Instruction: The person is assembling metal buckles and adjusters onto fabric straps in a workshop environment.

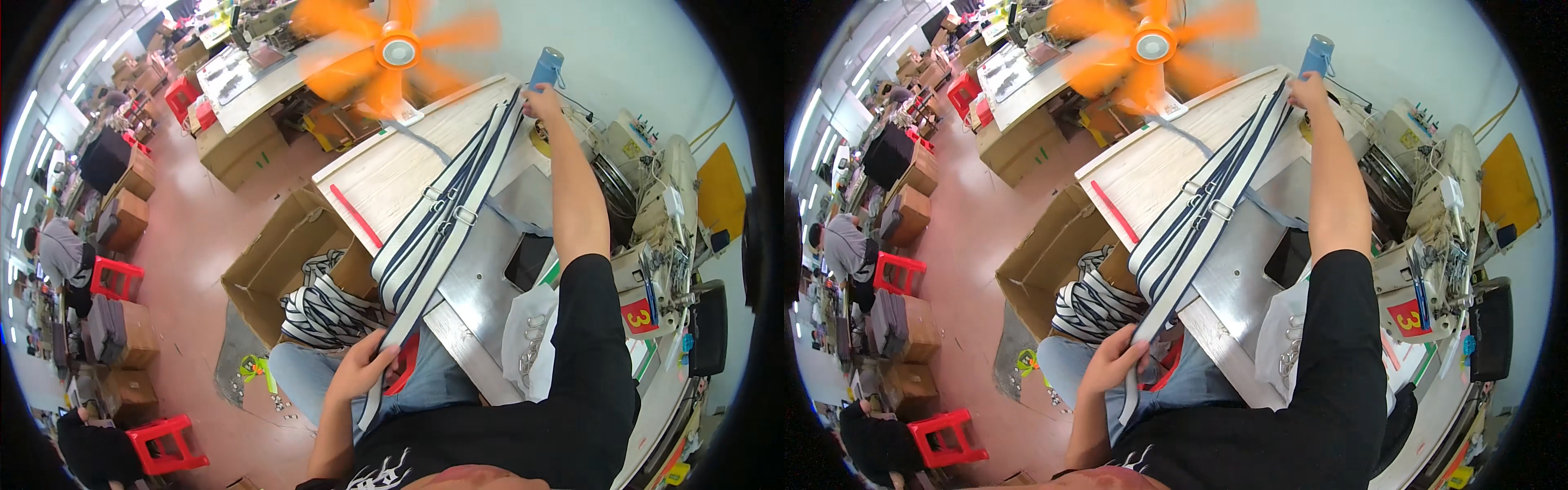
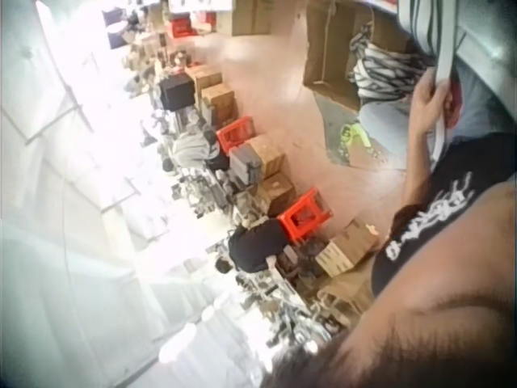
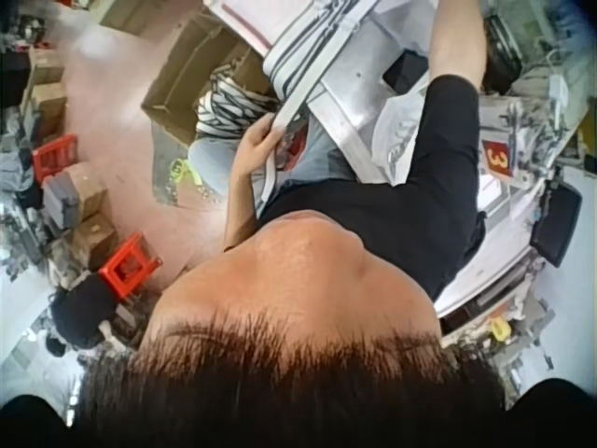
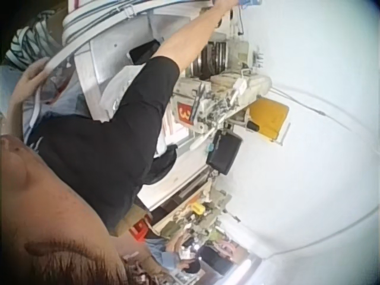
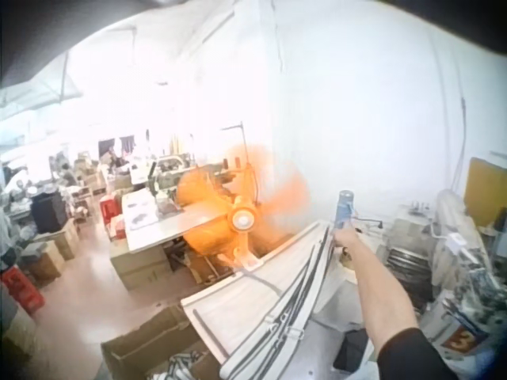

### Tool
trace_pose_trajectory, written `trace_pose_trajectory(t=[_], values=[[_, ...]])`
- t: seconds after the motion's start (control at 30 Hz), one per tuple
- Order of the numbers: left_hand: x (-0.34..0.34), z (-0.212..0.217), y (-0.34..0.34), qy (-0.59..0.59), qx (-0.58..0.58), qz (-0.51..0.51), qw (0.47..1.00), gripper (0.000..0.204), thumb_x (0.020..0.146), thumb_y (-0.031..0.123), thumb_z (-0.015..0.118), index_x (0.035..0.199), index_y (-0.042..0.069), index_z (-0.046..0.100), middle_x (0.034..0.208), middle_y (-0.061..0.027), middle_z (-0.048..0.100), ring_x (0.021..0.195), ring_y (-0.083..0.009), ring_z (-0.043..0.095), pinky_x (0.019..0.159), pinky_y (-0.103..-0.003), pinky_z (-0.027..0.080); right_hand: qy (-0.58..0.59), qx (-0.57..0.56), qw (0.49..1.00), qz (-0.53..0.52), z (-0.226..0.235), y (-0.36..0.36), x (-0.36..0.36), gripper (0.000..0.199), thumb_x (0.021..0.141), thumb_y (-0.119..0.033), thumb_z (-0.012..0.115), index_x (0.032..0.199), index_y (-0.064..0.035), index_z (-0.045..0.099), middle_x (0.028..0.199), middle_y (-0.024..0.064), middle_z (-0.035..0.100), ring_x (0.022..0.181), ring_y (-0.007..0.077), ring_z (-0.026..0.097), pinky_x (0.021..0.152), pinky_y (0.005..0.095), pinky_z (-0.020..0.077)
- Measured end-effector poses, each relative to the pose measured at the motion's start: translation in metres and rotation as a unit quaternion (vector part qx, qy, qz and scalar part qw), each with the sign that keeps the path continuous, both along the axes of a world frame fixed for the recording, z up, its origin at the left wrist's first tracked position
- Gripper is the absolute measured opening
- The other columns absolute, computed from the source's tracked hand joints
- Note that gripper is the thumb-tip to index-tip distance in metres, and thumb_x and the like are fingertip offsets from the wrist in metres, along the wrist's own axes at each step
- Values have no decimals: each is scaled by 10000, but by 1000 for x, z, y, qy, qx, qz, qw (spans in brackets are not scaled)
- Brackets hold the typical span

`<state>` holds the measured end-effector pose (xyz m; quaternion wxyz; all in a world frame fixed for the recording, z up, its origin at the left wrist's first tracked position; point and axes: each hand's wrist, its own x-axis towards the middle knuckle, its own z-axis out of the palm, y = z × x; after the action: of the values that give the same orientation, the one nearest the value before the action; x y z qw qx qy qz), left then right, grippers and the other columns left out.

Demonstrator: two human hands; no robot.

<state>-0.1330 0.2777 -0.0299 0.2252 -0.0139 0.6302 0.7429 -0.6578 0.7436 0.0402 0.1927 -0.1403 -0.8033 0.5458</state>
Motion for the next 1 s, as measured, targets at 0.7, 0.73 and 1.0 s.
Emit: trace_pose_trajectory(t=[0.7, 0.73, 1.0], values=[[-23, -248, -46, 169, -423, -109, 884, 388, 822, 216, 783, 1120, -21, 709, 1016, -260, 730, 951, -382, 724, 834, -441, 556, -37, -15, 936, 349, 33, -129, 342, 159, 1019, -137, 641, 1114, -20, 692, 985, 20, 694, 870, 119, 676, 725, 273, 521], [-29, -252, -45, 147, -427, -151, 879, 398, 815, 222, 783, 1116, -28, 707, 1031, -258, 733, 964, -377, 724, 842, -439, 557, -41, -5, 929, 367, 37, -128, 362, 158, 1022, -139, 641, 1111, -18, 690, 982, 19, 692, 867, 117, 672, 720, 269, 517], [-44, -309, -124, 75, -454, -82, 884, 280, 767, 250, 681, 910, 29, 777, 888, -258, 737, 850, -407, 742, 800, -503, 590, -191, -62, 860, 468, 14, -164, 505, 156, 1024, -120, 675, 1133, -8, 680, 976, 43, 709, 893, 118, 673, 795, 268, 537]])
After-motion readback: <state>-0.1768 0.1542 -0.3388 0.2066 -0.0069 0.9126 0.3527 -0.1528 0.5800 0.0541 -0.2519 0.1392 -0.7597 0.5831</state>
